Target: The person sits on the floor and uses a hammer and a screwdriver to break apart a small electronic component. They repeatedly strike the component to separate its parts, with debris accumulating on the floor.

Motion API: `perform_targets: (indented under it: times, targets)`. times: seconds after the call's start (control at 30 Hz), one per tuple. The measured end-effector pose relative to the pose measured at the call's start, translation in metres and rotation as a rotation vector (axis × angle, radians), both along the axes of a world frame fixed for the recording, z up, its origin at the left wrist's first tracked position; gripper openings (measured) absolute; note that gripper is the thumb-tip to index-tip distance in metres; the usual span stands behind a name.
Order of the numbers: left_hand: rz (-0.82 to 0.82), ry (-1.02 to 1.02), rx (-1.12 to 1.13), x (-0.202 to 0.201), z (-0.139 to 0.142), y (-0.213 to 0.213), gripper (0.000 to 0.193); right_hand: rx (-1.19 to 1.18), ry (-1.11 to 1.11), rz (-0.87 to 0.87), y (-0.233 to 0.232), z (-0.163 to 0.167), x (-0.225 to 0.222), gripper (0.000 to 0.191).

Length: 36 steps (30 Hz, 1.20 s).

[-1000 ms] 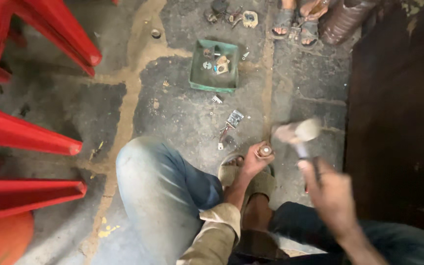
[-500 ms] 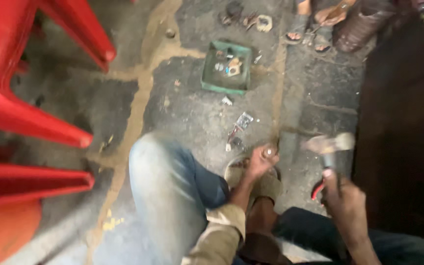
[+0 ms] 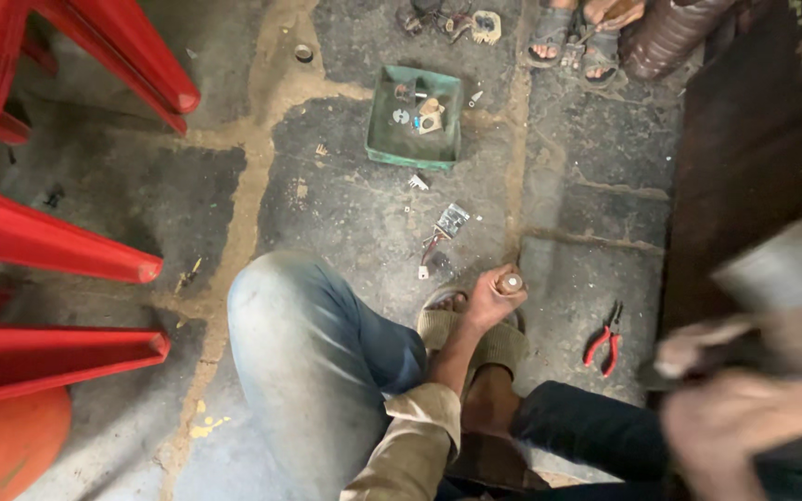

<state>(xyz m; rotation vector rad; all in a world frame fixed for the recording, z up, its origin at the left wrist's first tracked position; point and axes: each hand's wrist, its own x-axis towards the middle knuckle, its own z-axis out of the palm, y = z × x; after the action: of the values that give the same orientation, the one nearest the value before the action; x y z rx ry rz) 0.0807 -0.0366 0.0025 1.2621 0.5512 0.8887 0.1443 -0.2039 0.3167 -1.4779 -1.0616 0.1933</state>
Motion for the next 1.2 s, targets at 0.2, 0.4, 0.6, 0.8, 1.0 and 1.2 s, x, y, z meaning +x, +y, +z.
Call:
perform_targets:
  times: [0.2,0.4,0.6,0.8,1.0,1.2]
  targets:
    - [-0.036,0.008,-0.251,-0.004,-0.002,-0.002,0.051,-0.849,-0.659,-0.106,0.016,-0.076,-0.011,0.036]
    - [0.091,-0.067,-0.096,-0.021,0.014,0.020,0.018,-0.803,-0.102,-0.120,0.012,-0.052,-0.005,0.043]
    - [0.134,0.035,-0.124,-0.024,0.016,0.026,0.025,-0.895,0.087,-0.094,0.008,-0.058,-0.010,0.042]
    - [0.112,-0.042,-0.159,-0.025,0.009,0.021,0.023,-0.952,0.116,-0.071,0.006,-0.065,-0.012,0.045]
    - [0.104,-0.017,-0.145,-0.027,0.012,0.021,0.021,-0.971,0.111,-0.064,0.006,-0.057,-0.012,0.046]
    - [0.005,-0.029,-0.216,-0.011,0.010,0.007,0.018,-0.798,-0.221,0.013,0.029,-0.033,-0.016,0.039]
